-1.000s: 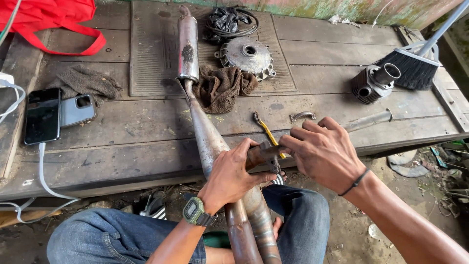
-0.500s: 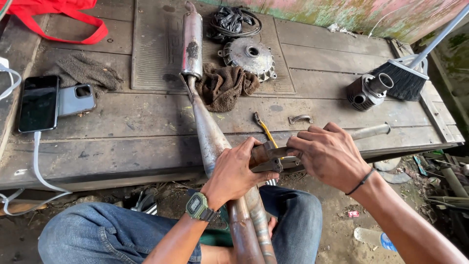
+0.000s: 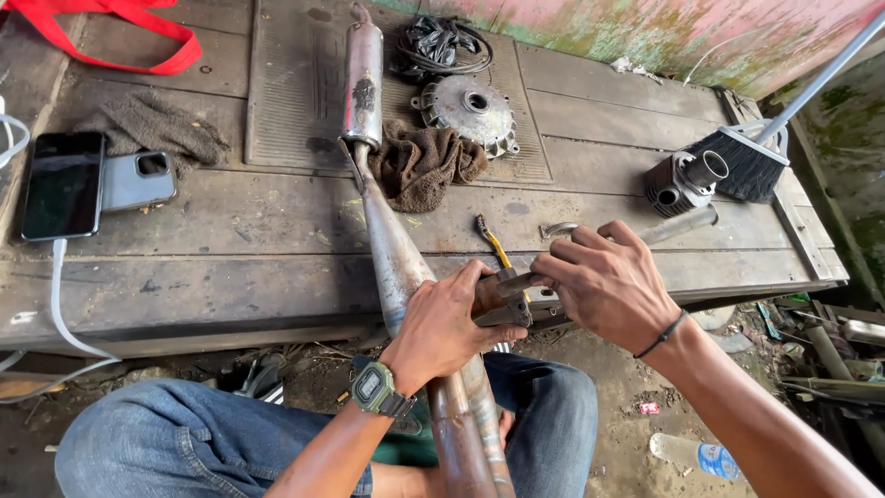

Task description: The person is using a metal chisel to scrape off carbon residue and clean the interior and exterior of a motorcycle exhaust pipe.

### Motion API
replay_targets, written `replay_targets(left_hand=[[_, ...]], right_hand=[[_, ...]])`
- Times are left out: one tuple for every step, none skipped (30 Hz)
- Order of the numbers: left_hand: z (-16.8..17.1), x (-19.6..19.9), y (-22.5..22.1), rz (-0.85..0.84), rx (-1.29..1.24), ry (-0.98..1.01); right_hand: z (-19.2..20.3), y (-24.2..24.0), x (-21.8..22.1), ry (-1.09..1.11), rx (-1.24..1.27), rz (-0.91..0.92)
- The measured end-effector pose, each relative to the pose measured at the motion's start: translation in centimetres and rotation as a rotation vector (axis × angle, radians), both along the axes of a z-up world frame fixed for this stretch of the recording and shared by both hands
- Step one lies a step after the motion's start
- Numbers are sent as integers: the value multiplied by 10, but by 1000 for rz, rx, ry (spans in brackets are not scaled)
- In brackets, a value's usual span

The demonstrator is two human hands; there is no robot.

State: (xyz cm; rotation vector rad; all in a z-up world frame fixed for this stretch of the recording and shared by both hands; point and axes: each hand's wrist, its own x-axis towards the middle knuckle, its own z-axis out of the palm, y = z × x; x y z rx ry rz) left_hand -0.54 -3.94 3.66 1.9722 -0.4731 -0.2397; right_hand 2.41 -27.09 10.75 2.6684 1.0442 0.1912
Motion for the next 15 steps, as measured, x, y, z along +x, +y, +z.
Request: replay_targets(left_hand=[[-4,0,0,6,-3,3],[-7,1,-1,7,-9,-5],[-9,2,-2,8,-16,-12],[-6,1,-1,8,-17,-17],[-2,1,0,-4,-5,-1],[1,0,2,-10,7,15],[1,0,2,-5,7,11],[0,0,3,-8,14,17],[-1,1,4,-11,21,23],[-4,0,3,-6,17,24],[-7,0,3,-8,18,4],[-10,1,3,-13,18,-19],[-7,1,3,-11,13,-21],[-4,1,4,-15,13,12],[-2,0,5,-20,12,44]], right_hand=[[-4,-4,2,3,-3,6],[-7,-8,2,21,7,12],[-10,-13,2,39,17,18],[-2,-8,2,34,16,18],[7,-1,1,156,7,-67],[15,5,1,279,-1,-148],[14,7,5,274,-2,-142],[11,8,7,205,20,-71],[9,9,10,135,40,-1],[4,3,6,136,36,3],[-1,-2,3,89,95,54],[-5,-9,0,38,154,102],[-6,-15,-4,37,149,104],[-9,-22,-10,13,202,79],[-11,-29,-16,-12,255,54]])
